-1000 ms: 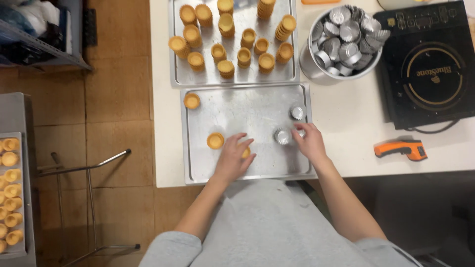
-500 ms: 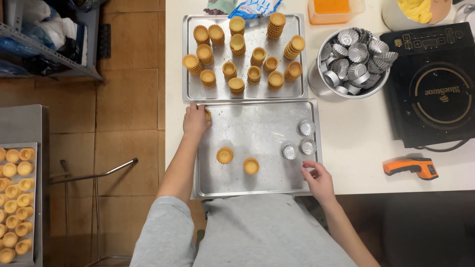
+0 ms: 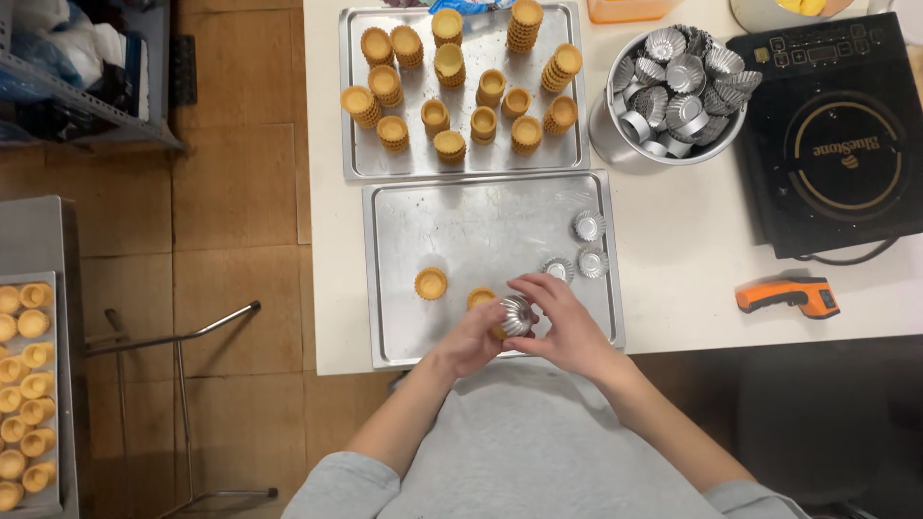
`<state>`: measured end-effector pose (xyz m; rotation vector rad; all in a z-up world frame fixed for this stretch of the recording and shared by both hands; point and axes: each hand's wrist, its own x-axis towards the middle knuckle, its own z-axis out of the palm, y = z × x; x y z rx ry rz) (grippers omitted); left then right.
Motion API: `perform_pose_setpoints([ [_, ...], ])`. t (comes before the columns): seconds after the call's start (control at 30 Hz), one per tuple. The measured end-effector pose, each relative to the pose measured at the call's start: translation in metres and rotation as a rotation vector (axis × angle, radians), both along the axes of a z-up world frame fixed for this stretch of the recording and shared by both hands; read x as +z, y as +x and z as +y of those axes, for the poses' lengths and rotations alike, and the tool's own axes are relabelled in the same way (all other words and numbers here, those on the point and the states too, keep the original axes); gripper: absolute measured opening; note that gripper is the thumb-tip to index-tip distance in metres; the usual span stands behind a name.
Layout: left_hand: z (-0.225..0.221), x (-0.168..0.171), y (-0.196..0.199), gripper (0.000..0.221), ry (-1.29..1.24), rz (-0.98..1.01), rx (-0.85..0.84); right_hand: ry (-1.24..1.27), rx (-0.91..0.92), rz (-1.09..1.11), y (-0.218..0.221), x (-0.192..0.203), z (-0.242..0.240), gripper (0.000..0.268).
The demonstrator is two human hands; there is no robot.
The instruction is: The recorder is organizing tart shells and metal molds on a tray in a bakery production area.
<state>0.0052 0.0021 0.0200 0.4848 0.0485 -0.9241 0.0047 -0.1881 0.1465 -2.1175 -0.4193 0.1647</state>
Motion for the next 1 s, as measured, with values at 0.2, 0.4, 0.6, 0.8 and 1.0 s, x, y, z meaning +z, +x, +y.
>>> perform_pose_setpoints([
  [0.2, -0.003, -0.002, -0.009, 0.048, 0.291, 0.026, 0.037, 0.114, -0.149, 0.26, -0.018, -0.055, -0.016, 0.058],
  [0.4, 0.004, -0.02, -0.015, 0.046, 1.066, -0.743, 0.199, 0.77, -0.604, 0.724, -0.032, -0.1, -0.057, 0.043],
  [0.6, 0.003, -0.015, -0.004, 0.06, 1.337, -1.315, 0.102, 0.854, -0.716, 0.789, -0.052, -0.117, -0.079, 0.044],
  [0.8, 0.0, -0.008, -0.001, 0.059, 1.334, -1.3, 0.178, 0.902, -0.722, 0.789, -0.064, -0.137, -0.077, 0.044],
  [1.0, -0.01, 0.006, 0.011, 0.068, 1.283, -1.146, 0.148, 0.572, -0.647, 0.817, -0.053, -0.177, -0.064, 0.04],
])
